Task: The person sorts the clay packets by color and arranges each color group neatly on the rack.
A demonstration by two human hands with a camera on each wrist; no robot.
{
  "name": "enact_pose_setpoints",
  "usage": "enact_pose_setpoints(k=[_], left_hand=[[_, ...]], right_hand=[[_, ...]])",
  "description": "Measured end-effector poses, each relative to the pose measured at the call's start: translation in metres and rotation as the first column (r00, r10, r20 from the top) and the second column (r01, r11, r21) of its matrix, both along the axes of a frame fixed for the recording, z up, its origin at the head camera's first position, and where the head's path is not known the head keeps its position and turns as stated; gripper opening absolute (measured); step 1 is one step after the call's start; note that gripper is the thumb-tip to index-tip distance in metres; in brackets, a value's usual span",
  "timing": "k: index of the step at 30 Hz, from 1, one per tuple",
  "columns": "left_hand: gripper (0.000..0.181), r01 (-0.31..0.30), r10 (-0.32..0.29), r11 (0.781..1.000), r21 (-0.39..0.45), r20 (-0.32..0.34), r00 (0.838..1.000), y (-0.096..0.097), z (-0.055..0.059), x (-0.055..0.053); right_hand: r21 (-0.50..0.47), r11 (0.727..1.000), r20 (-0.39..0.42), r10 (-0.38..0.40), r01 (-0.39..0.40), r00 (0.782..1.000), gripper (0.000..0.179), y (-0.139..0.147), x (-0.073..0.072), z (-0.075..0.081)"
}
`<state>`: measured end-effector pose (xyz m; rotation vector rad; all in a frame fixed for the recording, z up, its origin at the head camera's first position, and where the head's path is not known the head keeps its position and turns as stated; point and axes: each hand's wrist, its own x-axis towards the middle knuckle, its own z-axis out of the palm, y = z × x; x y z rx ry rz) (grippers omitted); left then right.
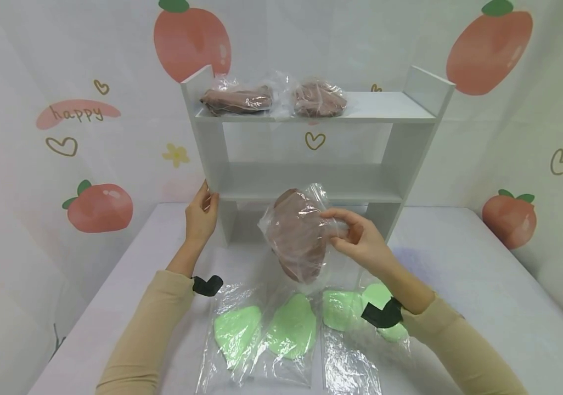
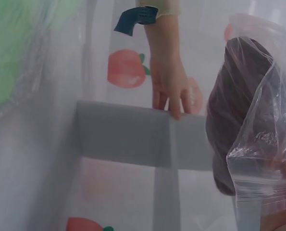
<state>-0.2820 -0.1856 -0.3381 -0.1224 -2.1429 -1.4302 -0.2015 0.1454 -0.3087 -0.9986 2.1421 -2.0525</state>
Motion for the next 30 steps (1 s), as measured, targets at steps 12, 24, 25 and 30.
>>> enact_pose_setpoints(k=[12,24,25,30], left_hand=[[0.047,0.001,-0.001,1.0,0.006,0.001,1.0,0.001,0.0,0.0],[0.047,0.003,-0.003,1.0,0.005,0.0,1.0,0.0,-0.001,-0.001],[0.047,0.005,-0.005,1.0,0.006,0.002,1.0,0.0,-0.001,-0.001],[0.047,0.005,-0.005,1.0,0.005,0.009,1.0,-0.001,-0.002,-0.001]], right_hand=[[-0.154,0.984,-0.063,-0.101,0.09,0.993,0.054,0.004,0.009,0.013],[-0.483,0.855,-0.021,-0.224,0.187,0.974,0.029,0.01,0.013,0.03],[-0.509,0.842,-0.023,-0.219,0.177,0.976,0.029,0.012,0.012,0.032],[-0.595,0.789,-0.047,-0.224,0.153,0.973,0.029,0.016,0.012,0.038]])
